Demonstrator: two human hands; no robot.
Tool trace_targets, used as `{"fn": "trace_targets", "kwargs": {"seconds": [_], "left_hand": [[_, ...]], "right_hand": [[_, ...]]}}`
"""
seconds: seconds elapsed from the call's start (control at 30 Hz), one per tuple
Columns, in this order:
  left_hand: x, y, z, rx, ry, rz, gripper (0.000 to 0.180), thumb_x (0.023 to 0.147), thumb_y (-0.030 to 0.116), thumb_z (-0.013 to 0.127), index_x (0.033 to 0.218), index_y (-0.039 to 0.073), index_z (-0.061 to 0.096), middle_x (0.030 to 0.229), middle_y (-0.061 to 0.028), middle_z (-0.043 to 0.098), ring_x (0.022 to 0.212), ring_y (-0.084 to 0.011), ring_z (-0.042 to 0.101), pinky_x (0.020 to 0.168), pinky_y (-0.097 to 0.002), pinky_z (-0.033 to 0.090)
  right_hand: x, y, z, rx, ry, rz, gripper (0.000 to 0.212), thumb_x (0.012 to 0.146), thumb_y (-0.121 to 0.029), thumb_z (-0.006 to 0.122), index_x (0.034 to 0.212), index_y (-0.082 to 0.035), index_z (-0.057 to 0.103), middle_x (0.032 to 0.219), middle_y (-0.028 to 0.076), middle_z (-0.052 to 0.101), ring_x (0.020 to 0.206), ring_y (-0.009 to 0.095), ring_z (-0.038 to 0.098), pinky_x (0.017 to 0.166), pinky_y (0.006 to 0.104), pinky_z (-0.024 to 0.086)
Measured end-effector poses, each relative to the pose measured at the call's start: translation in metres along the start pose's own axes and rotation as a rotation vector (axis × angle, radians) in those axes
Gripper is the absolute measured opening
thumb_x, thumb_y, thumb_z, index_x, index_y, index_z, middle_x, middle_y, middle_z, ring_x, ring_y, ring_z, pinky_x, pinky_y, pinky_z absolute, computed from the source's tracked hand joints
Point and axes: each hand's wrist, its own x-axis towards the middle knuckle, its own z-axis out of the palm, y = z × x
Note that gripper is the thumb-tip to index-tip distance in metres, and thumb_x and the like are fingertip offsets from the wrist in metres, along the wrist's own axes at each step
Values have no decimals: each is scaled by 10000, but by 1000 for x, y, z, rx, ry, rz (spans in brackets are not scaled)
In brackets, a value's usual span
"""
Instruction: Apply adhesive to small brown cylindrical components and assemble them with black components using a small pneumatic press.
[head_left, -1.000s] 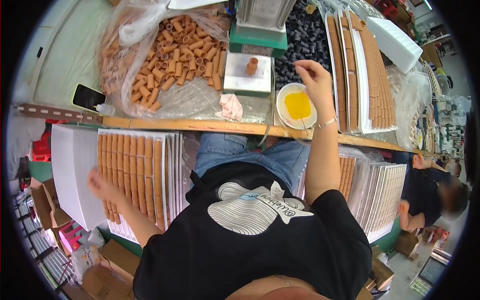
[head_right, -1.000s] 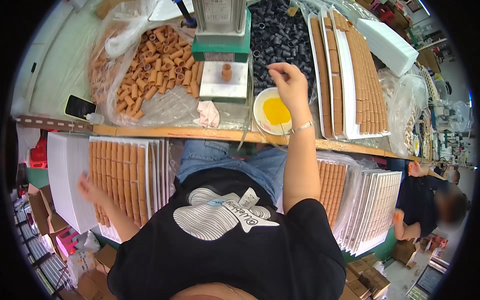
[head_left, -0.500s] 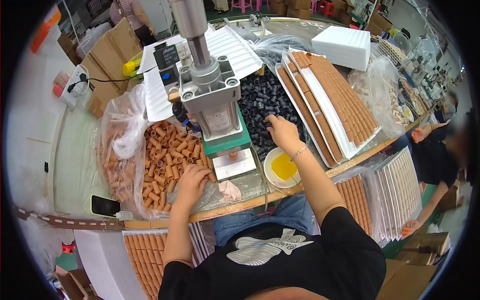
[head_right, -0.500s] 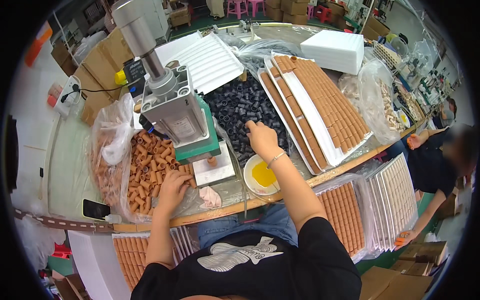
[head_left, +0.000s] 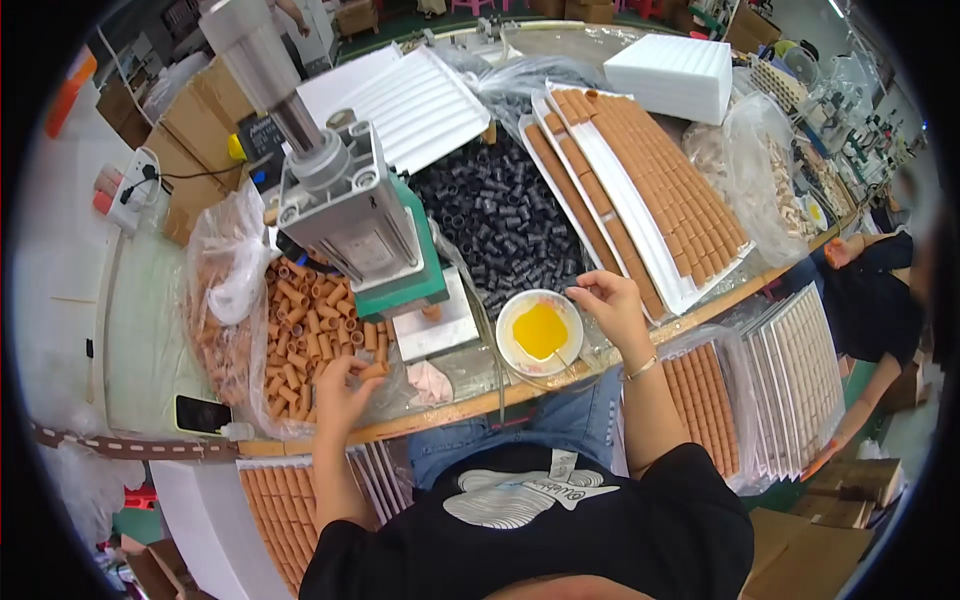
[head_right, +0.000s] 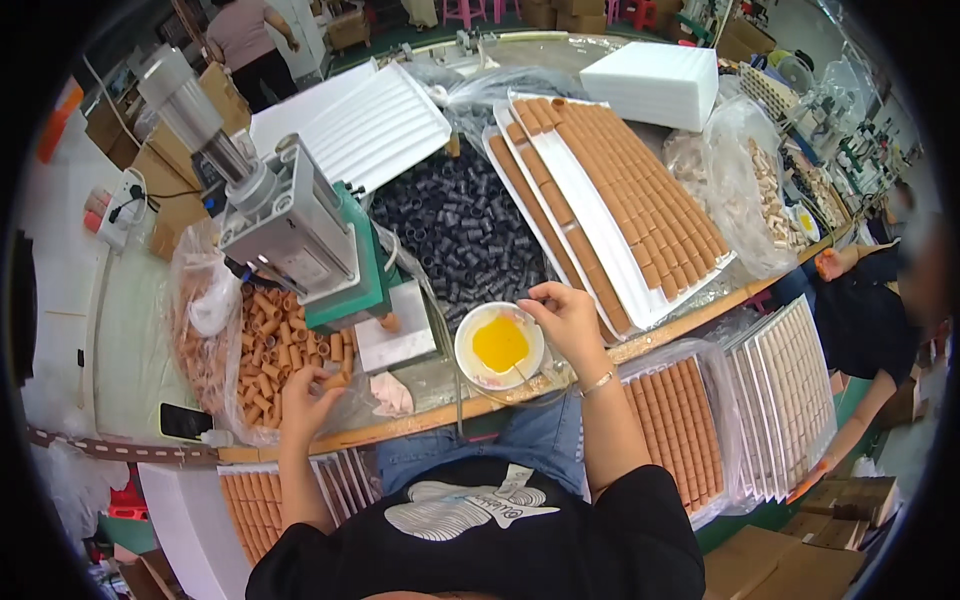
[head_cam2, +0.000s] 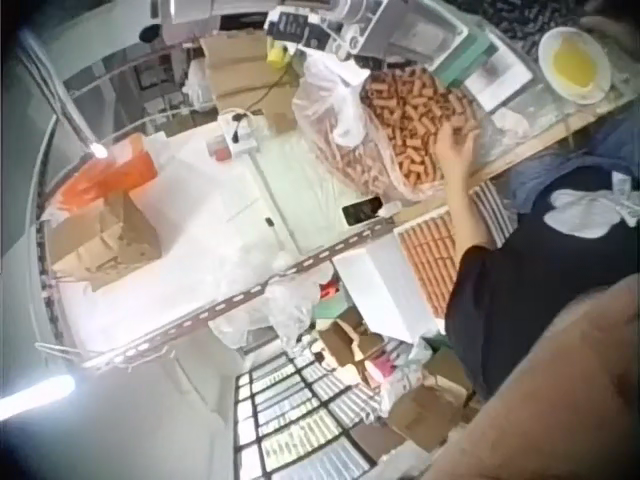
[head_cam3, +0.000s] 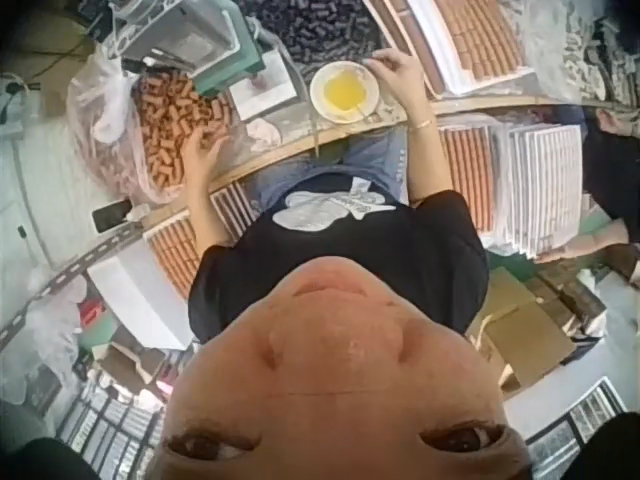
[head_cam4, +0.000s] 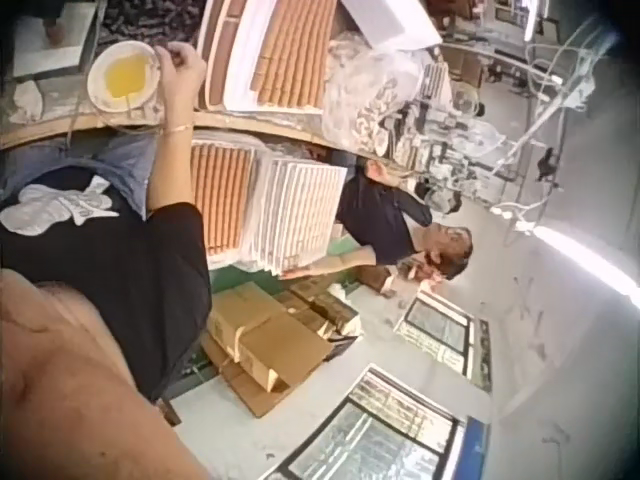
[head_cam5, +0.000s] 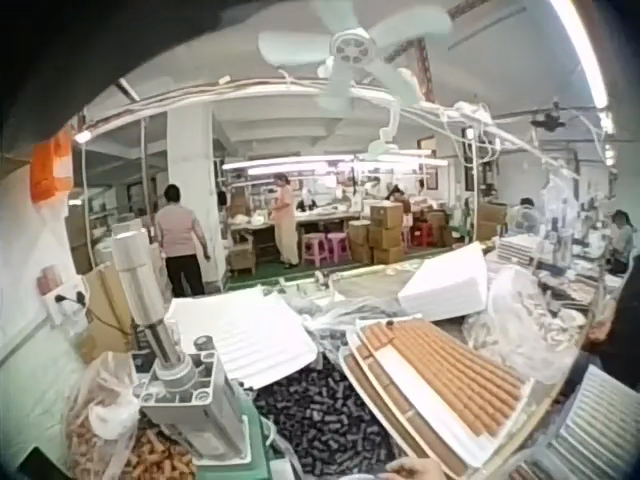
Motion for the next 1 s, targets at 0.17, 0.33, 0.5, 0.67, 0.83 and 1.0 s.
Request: {"fn": "trace_targets", "kwargs": {"seconds": [0.17,0.33,0.5,0.67,0.83,1.0], "left_hand": [[-11,16,26,-833,-20,-69,342,812,-27,695,1127,8,565,1119,-30,595,1050,-123,571,900,-254,459],[8,65,69,-996,-246,-75,340,817,-59,686,1133,3,579,1118,-51,621,1032,-119,597,826,-242,493],[14,88,94,-1007,-222,-53,349,779,-67,715,1106,2,614,1094,-39,619,974,-93,597,764,-217,497],[15,96,95,-773,-139,111,345,750,-54,739,1080,24,670,1075,-31,640,906,-85,599,692,-197,458],[17,83,100,-726,-137,96,361,776,-21,741,1121,43,658,1077,-44,639,922,-81,595,703,-203,452],[24,97,103,-1354,-196,-148,432,904,98,650,1317,137,530,1041,-9,643,931,-101,596,789,-231,457]], "right_hand": [[-31,-5,-1,220,-7,46,130,860,-90,708,903,31,685,743,26,671,651,63,609,574,210,492],[-37,-1,23,-272,56,-175,120,793,-121,735,903,-81,708,804,64,694,675,199,654,626,310,488],[-45,-5,44,-525,28,-514,112,733,-176,752,831,-142,711,1037,6,658,956,216,573,787,386,386],[-38,4,57,-769,-33,-552,125,721,-169,754,832,-138,708,1061,23,621,1019,251,530,797,402,381],[-36,-35,53,-271,-66,-373,109,758,-126,749,836,-78,689,1056,57,632,994,246,553,860,376,401],[-43,-59,52,233,-249,-179,103,809,-87,719,856,-30,648,1045,86,634,1053,222,562,946,336,399]]}}
